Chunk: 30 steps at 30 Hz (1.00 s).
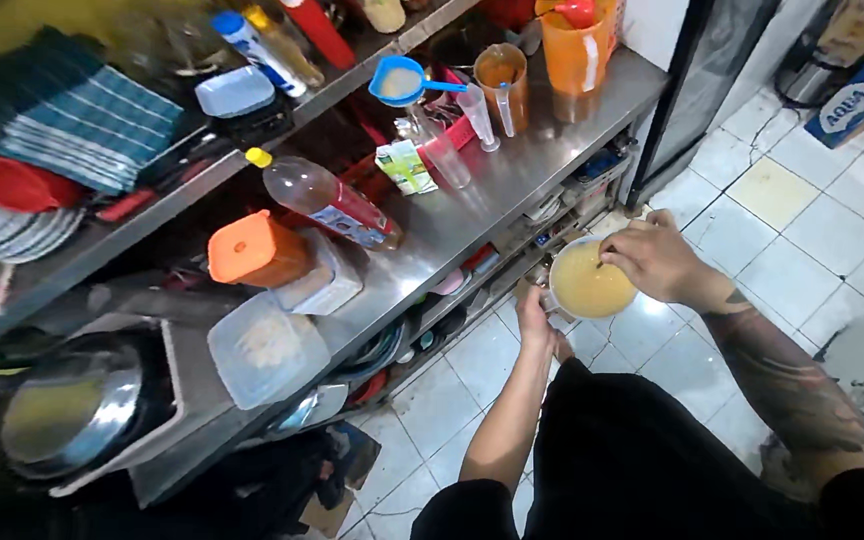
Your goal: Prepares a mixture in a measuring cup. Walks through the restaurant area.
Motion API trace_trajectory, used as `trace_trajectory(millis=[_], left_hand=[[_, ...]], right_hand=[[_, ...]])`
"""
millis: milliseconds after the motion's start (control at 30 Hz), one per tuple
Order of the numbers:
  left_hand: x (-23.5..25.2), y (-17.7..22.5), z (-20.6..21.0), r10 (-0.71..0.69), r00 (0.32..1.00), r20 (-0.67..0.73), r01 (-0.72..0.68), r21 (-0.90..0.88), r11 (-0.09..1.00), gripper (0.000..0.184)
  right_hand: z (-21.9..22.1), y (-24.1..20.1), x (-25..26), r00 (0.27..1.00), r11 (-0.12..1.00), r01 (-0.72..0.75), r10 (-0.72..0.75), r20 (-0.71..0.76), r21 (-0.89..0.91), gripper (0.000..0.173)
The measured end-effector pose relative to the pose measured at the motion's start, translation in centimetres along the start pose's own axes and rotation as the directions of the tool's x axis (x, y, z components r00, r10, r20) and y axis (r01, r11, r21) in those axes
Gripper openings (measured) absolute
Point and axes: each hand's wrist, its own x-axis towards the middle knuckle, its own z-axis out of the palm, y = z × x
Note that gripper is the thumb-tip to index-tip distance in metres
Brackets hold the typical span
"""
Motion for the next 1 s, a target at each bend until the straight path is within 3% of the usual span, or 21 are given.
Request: trace_trajectory(millis=[67,133,300,467,567,700,767,900,1000], left_hand=[[1.8,1.3,-0.8,0.011,0.999,-0.040,-0.011,-0.008,1.000,0.025],[3.6,2.6,-1.7,0.023,0.996,-0.081,-0.024,-0.015,1.000,0.026],[7.7,5.5,-3.6,0.074,0.984,-0.163,-0.080,-0.032,0.996,0.029],[10.9,7.6,-4.9,0.096,0.955,-0.282,-0.119,-0.063,0.991,0.026],[12.6,8.1,-5.4,0.121,0.942,-0.313,-0.154,-0.083,0.985,0.028],[13.8,8.3,-5.8,0.149,0.919,-0.364,-0.193,-0.087,0.977,0.023],[14.6,8.5,-5.8,0.161,0.897,-0.411,-0.210,-0.078,0.975,0.024],[16.1,8.7,-5.2,0.142,0.840,-0.524,-0.239,-0.122,0.963,0.025],[17.4,7.7,-4.5,0.142,0.784,-0.604,-0.284,-0.146,0.948,0.026]], right_hand=[[-0.6,0.5,2.5,0.997,0.999,0.042,-0.041,0.059,-0.017,0.034],[-0.7,0.4,5.1,0.989,0.992,0.097,-0.105,0.107,0.083,0.030],[3.3,-0.9,13.0,0.961,0.933,0.200,-0.246,0.124,0.300,0.025],[4.5,0.0,19.3,0.973,0.967,0.218,-0.226,0.048,0.129,0.025],[3.7,0.9,21.6,0.968,0.973,0.207,-0.219,0.125,0.097,0.030],[5.0,0.4,24.8,0.898,0.897,0.292,-0.376,0.227,0.331,0.032],[7.0,0.1,26.9,0.873,0.828,0.356,-0.461,0.162,0.433,0.031],[9.3,1.0,31.6,0.840,0.810,0.504,-0.541,0.050,0.301,0.036],[9.1,2.9,33.9,0.795,0.815,0.526,-0.573,0.200,0.242,0.044]])
